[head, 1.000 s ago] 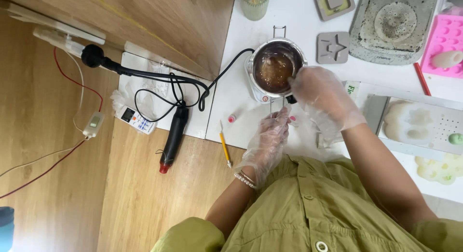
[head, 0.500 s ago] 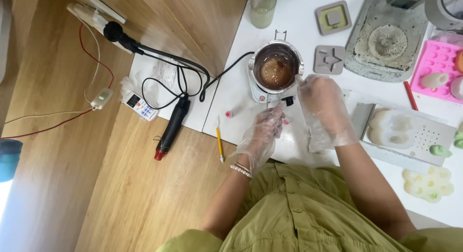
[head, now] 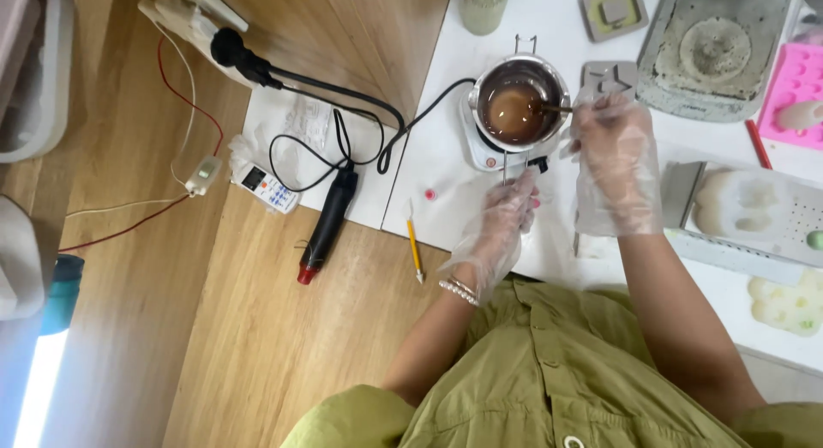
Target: Preparing and coloring melted wax for candle making.
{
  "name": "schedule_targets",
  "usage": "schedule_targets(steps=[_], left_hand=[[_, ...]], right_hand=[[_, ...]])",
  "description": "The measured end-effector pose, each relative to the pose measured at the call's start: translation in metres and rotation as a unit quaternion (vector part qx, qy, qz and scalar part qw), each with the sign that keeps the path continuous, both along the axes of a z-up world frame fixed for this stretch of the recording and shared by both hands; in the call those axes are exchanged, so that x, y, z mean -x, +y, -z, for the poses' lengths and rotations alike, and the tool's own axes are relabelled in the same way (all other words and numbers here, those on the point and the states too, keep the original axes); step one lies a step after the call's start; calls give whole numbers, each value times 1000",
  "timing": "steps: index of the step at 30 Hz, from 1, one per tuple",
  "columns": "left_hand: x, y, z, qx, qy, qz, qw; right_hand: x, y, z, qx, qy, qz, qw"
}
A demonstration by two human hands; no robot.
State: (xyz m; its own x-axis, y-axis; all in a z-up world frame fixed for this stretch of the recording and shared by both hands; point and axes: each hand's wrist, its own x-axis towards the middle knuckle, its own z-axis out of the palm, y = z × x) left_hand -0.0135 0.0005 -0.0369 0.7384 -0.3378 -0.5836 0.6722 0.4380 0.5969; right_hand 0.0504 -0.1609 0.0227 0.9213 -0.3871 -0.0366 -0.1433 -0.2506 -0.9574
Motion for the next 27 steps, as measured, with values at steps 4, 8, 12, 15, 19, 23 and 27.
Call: schedule_targets(steps=[4, 8, 12, 15, 19, 23, 27], left_hand=[[-9, -3, 0, -18, 12, -12, 1000], [-2, -2, -11, -9, -29, -33, 999], [-15, 1, -7, -52, -16, -9, 999], [-6, 7, -5, -70, -17, 13, 997], [-4, 5, -15, -72, -58, 3, 996], [-3, 5, -29, -113, -9, 36, 993], [-4, -2, -20, -102, 23, -10, 994]], right_hand=[[7, -8, -21, -10, 74, -17, 997], [15, 11, -47, -28, 191, -67, 979], [1, 19, -45, 180, 189, -98, 960], [8, 9, -14, 146, 118, -54, 981], [18, 27, -59, 115, 176, -105, 972], [11, 30, -66, 24, 225, -35, 974], [13, 23, -42, 22, 175, -95, 980]])
